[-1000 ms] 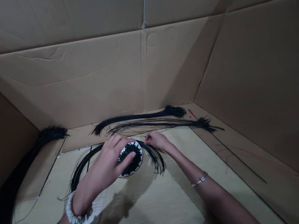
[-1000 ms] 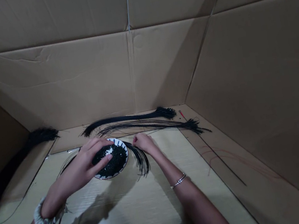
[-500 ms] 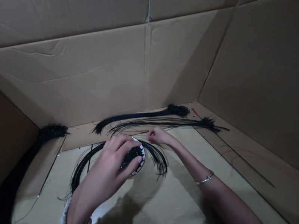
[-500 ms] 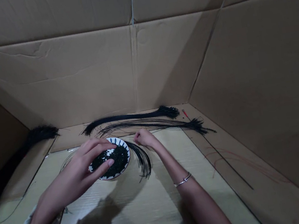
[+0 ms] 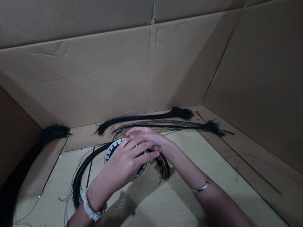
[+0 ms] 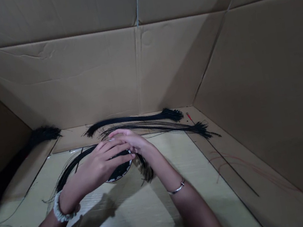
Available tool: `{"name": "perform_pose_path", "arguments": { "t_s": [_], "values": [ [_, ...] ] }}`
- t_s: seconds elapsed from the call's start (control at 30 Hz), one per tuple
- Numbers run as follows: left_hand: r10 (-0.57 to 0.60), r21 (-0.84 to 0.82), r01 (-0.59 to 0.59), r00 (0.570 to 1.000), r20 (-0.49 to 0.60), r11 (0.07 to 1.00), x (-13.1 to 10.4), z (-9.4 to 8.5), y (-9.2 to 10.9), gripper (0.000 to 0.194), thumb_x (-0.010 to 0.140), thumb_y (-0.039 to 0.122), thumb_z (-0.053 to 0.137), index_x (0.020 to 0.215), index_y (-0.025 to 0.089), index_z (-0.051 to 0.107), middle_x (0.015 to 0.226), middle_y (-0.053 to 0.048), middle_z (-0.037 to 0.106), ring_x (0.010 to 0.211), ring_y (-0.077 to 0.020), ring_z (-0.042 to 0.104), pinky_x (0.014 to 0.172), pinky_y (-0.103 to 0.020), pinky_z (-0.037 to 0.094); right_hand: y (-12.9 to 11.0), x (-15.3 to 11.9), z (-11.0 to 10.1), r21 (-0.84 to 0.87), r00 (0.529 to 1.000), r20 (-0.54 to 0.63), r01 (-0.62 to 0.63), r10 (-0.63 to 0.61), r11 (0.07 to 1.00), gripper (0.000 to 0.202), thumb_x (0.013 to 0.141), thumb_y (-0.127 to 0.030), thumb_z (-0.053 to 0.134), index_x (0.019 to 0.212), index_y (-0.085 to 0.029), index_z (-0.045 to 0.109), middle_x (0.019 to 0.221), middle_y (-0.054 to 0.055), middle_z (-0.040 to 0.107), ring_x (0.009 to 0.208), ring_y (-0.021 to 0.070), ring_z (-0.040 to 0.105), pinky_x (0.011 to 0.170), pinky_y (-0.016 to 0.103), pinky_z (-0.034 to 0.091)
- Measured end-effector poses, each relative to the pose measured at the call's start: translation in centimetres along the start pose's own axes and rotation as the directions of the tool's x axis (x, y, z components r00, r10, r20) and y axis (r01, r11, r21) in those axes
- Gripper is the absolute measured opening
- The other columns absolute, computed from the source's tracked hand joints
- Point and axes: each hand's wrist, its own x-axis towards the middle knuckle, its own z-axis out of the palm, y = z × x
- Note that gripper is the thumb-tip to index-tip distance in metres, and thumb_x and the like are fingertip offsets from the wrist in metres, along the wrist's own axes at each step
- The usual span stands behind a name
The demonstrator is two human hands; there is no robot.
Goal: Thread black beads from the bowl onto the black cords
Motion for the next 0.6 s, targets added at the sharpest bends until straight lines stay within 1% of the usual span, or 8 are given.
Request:
{"name": "perform_pose_path", "arguments": {
  "t_s": [0.03, 0.1, 0.2, 0.27, 0.33, 0.4, 0.5, 0.6],
  "values": [
    [0.015, 0.011, -0.015, 1.000, 0.010, 1.000, 0.0, -0.2, 0.1, 0.036, 0.097, 0.007, 0.055, 0.129, 0.023, 0.063, 0.139, -0.006, 0.064, 0.132, -0.0257, 0.053, 0.108, -0.048, 0.043, -0.3, 0.0, 0.5, 0.028, 1.000, 0.015, 0.001, -0.001, 1.000, 0.020, 0.082, -0.027, 0.068, 0.101, -0.020, 0.064, 0.082, 0.001, 0.069, 0.067, 0.0125, 0.063, 0.057, 0.022, 0.049],
    [0.043, 0.040, -0.043, 0.999, 0.020, 0.998, 0.2, -0.5, 0.4, 0.033, 0.097, 0.009, 0.056, 0.127, 0.021, 0.064, 0.135, -0.006, 0.067, 0.129, -0.0268, 0.055, 0.107, -0.048, 0.043, -0.9, 0.1, 1.2, 0.099, 0.999, 0.042, -0.014, 0.010, 0.995, 0.018, 0.082, -0.024, 0.070, 0.099, -0.020, 0.064, 0.085, 0.000, 0.070, 0.072, 0.0122, 0.066, 0.064, 0.022, 0.052],
    [0.072, 0.088, -0.072, 0.997, -0.001, 0.993, 0.4, -0.8, 0.6, 0.031, 0.101, 0.012, 0.051, 0.127, 0.021, 0.064, 0.130, -0.006, 0.069, 0.125, -0.0246, 0.056, 0.106, -0.046, 0.042, -1.3, 0.4, 2.0, 0.190, 0.997, 0.073, -0.035, 0.021, 0.981, 0.013, 0.082, -0.017, 0.071, 0.094, -0.020, 0.066, 0.084, -0.001, 0.069, 0.072, 0.0110, 0.066, 0.067, 0.021, 0.052],
    [0.085, 0.118, -0.082, 0.996, -0.021, 0.990, 0.4, -0.8, 0.7, 0.031, 0.102, 0.013, 0.049, 0.128, 0.021, 0.064, 0.126, -0.006, 0.070, 0.122, -0.0234, 0.056, 0.104, -0.044, 0.042, -1.5, 0.4, 2.5, 0.217, 0.997, 0.067, -0.037, 0.023, 0.975, 0.010, 0.083, -0.013, 0.069, 0.091, -0.019, 0.067, 0.083, -0.001, 0.069, 0.073, 0.0112, 0.065, 0.067, 0.021, 0.052],
    [0.097, 0.141, -0.090, 0.994, -0.043, 0.986, 0.3, -0.6, 0.7, 0.027, 0.102, 0.014, 0.050, 0.123, 0.021, 0.066, 0.121, -0.007, 0.071, 0.117, -0.0232, 0.058, 0.102, -0.043, 0.043, -1.6, 0.1, 3.0, 0.230, 0.998, 0.051, -0.034, 0.023, 0.973, 0.010, 0.084, -0.011, 0.067, 0.089, -0.019, 0.068, 0.083, -0.001, 0.068, 0.073, 0.0112, 0.064, 0.067, 0.022, 0.051],
    [0.107, 0.155, -0.095, 0.992, -0.068, 0.983, 0.2, -0.4, 0.6, 0.022, 0.102, 0.016, 0.051, 0.115, 0.021, 0.068, 0.115, -0.006, 0.073, 0.111, -0.0233, 0.059, 0.099, -0.042, 0.043, -1.7, -0.3, 3.5, 0.241, 0.999, 0.025, -0.029, 0.024, 0.970, 0.010, 0.084, -0.010, 0.068, 0.088, -0.019, 0.068, 0.082, -0.002, 0.067, 0.070, 0.0106, 0.062, 0.066, 0.021, 0.050],
    [0.126, 0.136, -0.114, 0.989, -0.082, 0.984, 0.1, -0.3, 0.6, 0.021, 0.102, 0.014, 0.050, 0.102, 0.020, 0.070, 0.102, -0.003, 0.074, 0.101, -0.0212, 0.061, 0.096, -0.041, 0.042, -1.9, -0.7, 4.1, 0.256, 0.999, -0.017, -0.042, 0.048, 0.966, 0.007, 0.085, -0.013, 0.068, 0.090, -0.019, 0.068, 0.073, -0.003, 0.063, 0.063, 0.0101, 0.057, 0.059, 0.021, 0.046],
    [0.094, 0.148, -0.076, 0.988, -0.120, 0.986, -0.2, -1.1, 0.3, 0.022, 0.102, 0.012, 0.049, 0.104, 0.019, 0.069, 0.099, -0.003, 0.074, 0.097, -0.0193, 0.061, 0.092, -0.038, 0.042, -2.2, -0.9, 4.1, 0.248, 0.997, -0.066, -0.020, 0.037, 0.969, 0.006, 0.087, -0.019, 0.068, 0.094, -0.020, 0.067, 0.070, -0.003, 0.062, 0.057, 0.0095, 0.053, 0.050, 0.020, 0.038]
  ]
}}
